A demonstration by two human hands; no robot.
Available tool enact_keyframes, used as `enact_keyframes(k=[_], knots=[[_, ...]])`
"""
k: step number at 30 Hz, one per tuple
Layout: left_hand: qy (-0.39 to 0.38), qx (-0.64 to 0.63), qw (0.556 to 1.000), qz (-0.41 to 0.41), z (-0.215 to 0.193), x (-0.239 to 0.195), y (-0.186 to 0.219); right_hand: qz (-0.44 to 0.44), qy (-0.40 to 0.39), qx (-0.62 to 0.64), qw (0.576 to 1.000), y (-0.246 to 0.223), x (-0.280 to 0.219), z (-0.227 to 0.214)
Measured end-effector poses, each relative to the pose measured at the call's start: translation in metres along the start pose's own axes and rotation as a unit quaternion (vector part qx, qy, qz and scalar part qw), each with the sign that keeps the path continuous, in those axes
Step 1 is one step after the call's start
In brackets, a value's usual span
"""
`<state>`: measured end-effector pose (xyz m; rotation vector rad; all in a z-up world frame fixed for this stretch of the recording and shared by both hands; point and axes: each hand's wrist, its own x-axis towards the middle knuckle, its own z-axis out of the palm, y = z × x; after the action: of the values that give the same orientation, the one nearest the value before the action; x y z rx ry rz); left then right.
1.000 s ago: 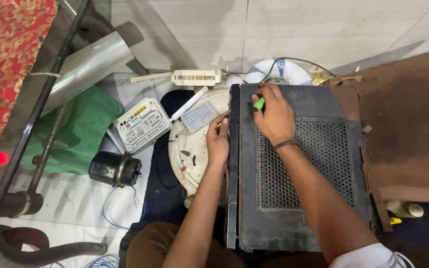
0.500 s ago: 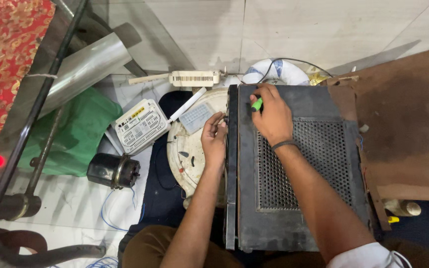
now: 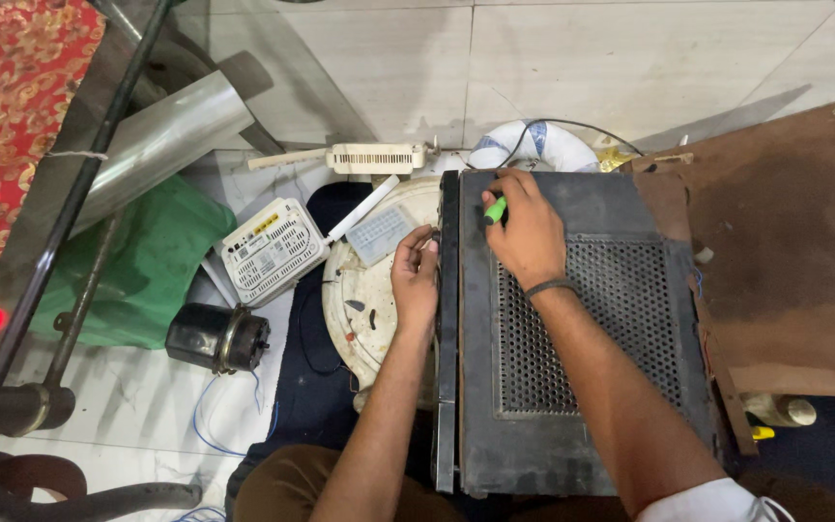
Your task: The person uses a screwdriver to remove screws from a black electronic device, opens a small plastic parts box, and manipulates internal components. The person then closes the parts box and continues to adjust the device casing.
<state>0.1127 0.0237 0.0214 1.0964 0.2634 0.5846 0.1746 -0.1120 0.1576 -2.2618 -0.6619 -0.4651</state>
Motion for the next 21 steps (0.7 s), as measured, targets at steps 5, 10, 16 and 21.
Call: enact_keyframes(k=[5,10,16,21], knots=[[-0.011,-0.028,1.000,-0.005,0.002,-0.001,0.005,0.006,0.002,-0.011,1.000,0.000,0.000,0.002],[0.018,0.068,0.997,-0.009,0.007,-0.004,0.013,-0.034,0.023,-0.016,0.999,0.000,-0.002,0.002],[0.033,0.053,0.997,-0.047,0.005,0.000,0.010,-0.015,0.029,-0.018,0.999,-0.003,-0.001,0.004],[0.031,0.028,0.998,-0.049,0.001,0.005,-0.001,-0.010,0.029,-0.018,0.999,-0.002,-0.001,0.004]])
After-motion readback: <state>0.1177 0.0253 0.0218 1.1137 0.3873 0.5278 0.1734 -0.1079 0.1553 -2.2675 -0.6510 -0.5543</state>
